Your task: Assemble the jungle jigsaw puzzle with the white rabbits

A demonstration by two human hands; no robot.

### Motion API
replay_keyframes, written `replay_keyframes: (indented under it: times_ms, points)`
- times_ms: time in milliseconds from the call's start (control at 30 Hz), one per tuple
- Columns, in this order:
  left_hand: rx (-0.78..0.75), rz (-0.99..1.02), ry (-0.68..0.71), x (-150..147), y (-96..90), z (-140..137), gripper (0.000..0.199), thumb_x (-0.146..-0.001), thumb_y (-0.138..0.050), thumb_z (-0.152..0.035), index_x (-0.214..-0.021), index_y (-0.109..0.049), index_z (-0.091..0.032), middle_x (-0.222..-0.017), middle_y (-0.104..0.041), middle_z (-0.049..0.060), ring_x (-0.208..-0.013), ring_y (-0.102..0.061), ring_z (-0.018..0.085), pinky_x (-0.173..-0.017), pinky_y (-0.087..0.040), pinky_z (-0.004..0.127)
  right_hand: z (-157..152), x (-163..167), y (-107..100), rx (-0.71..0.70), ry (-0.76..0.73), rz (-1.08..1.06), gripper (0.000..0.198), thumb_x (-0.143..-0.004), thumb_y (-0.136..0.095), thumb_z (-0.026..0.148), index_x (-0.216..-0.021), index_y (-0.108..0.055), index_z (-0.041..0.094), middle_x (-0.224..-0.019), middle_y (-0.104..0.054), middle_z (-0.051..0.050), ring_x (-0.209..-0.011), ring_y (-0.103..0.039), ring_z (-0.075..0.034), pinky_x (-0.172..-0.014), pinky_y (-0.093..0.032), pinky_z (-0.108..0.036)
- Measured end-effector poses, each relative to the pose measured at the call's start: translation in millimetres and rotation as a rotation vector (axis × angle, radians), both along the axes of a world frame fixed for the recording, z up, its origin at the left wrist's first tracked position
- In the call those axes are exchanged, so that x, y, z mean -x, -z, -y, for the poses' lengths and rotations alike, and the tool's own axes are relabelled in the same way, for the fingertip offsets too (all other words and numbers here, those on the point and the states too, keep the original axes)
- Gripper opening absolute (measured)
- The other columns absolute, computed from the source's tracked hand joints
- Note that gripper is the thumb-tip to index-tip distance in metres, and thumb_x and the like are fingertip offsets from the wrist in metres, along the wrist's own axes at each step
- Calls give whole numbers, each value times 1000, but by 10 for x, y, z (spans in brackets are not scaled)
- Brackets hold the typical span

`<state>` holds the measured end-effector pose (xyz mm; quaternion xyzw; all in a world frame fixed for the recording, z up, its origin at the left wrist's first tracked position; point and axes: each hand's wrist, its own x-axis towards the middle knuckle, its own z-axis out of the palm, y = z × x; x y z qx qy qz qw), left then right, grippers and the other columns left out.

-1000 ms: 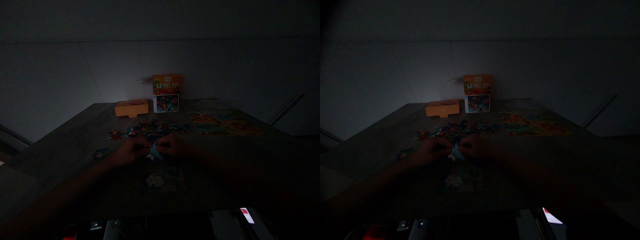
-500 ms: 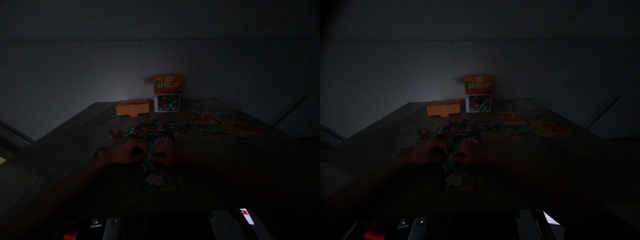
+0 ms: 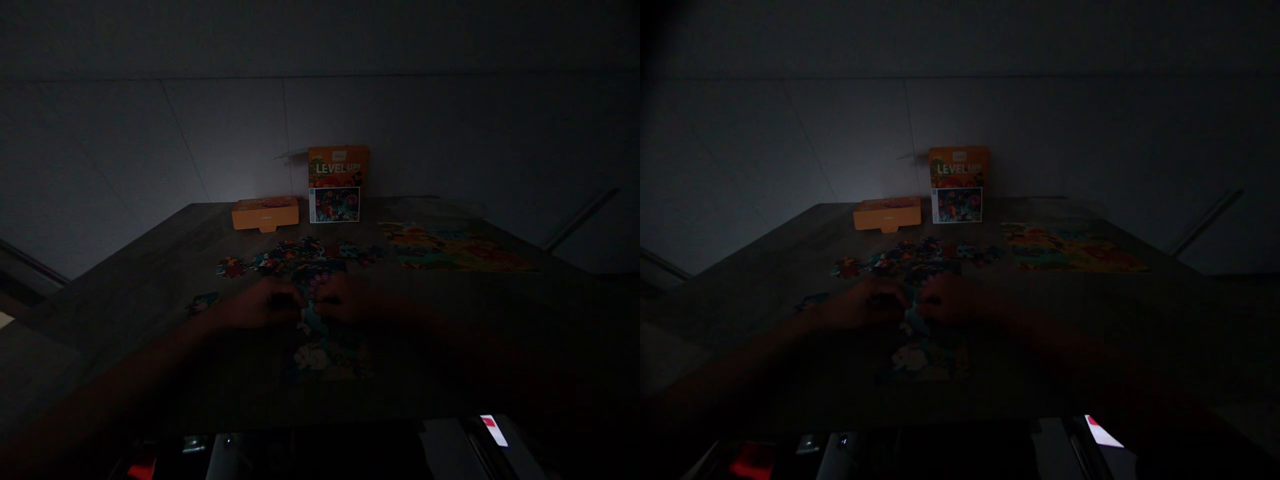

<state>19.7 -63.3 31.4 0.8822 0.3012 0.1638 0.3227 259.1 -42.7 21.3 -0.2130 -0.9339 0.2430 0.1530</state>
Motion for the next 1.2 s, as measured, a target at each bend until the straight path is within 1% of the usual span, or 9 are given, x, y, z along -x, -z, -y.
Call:
replay_keyframes:
  times_ms: [167,300,433,533,667,767,933,1067,1200]
  points:
    - [-81,12,34,-8,-14,0,19,-86,-65,-24,-105,-68,-20,-104,-69,6,-95,-64,17,-86,-50,30,-44,-79,-37,-9,-3,48,32,-87,-53,30,-59,-49,16,-54,-42,5,-50,-35,-7,-53,-23,-24]
    - [-140,14,75,-21,-23,-4,20,-87,-65,-25,-107,-69,-20,-112,-66,8,-104,-62,20,-94,-48,35,-57,-102,-41,-8,12,107,29,-87,-54,30,-62,-53,15,-56,-44,4,-51,-38,-8,-53,-23,-24]
    - [-185,5,36,-12,-23,-6,25,-87,-66,-27,-111,-68,-22,-120,-62,9,-113,-57,23,-101,-44,40,-50,-74,-23,1,-5,50,28,-89,-54,29,-65,-56,15,-59,-49,3,-54,-40,-8,-55,-25,-24]
    - [-219,7,1,11,-13,-16,18,-87,-66,-29,-102,-70,-21,-123,-60,9,-117,-54,24,-104,-41,43,-17,0,20,11,3,13,29,-91,-54,29,-66,-58,14,-59,-50,3,-54,-41,-9,-55,-26,-24]
    - [-251,-6,1,31,10,-39,11,-86,-67,-30,-87,-70,-20,-123,-60,9,-117,-53,24,-106,-38,44,51,124,80,-13,80,86,30,-90,-59,31,-66,-61,14,-60,-54,2,-56,-43,-10,-58,-27,-25]
    - [-272,-25,16,29,13,-48,10,-85,-68,-30,-85,-69,-20,-119,-61,8,-117,-52,24,-106,-36,44,79,167,93,-32,116,138,30,-90,-61,33,-67,-63,14,-65,-59,0,-61,-47,-11,-61,-28,-25]
    - [-259,-37,26,21,-7,-38,10,-86,-67,-28,-81,-68,-19,-121,-59,9,-118,-51,25,-106,-35,44,75,174,93,-52,104,160,31,-91,-60,38,-71,-66,14,-70,-63,-3,-65,-49,-12,-61,-28,-26]
    - [-244,-34,10,22,-14,-30,9,-87,-66,-27,-82,-68,-19,-122,-58,10,-118,-51,25,-104,-37,42,59,159,81,-11,97,116,31,-91,-59,34,-68,-62,14,-64,-57,0,-61,-47,-11,-59,-26,-25]
    - [-244,-29,45,22,-9,-26,12,-89,-65,-29,-96,-70,-21,-125,-57,10,-122,-50,25,-106,-36,43,7,37,18,29,9,43,32,-90,-56,28,-62,-54,14,-57,-45,4,-54,-40,-8,-56,-24,-24]
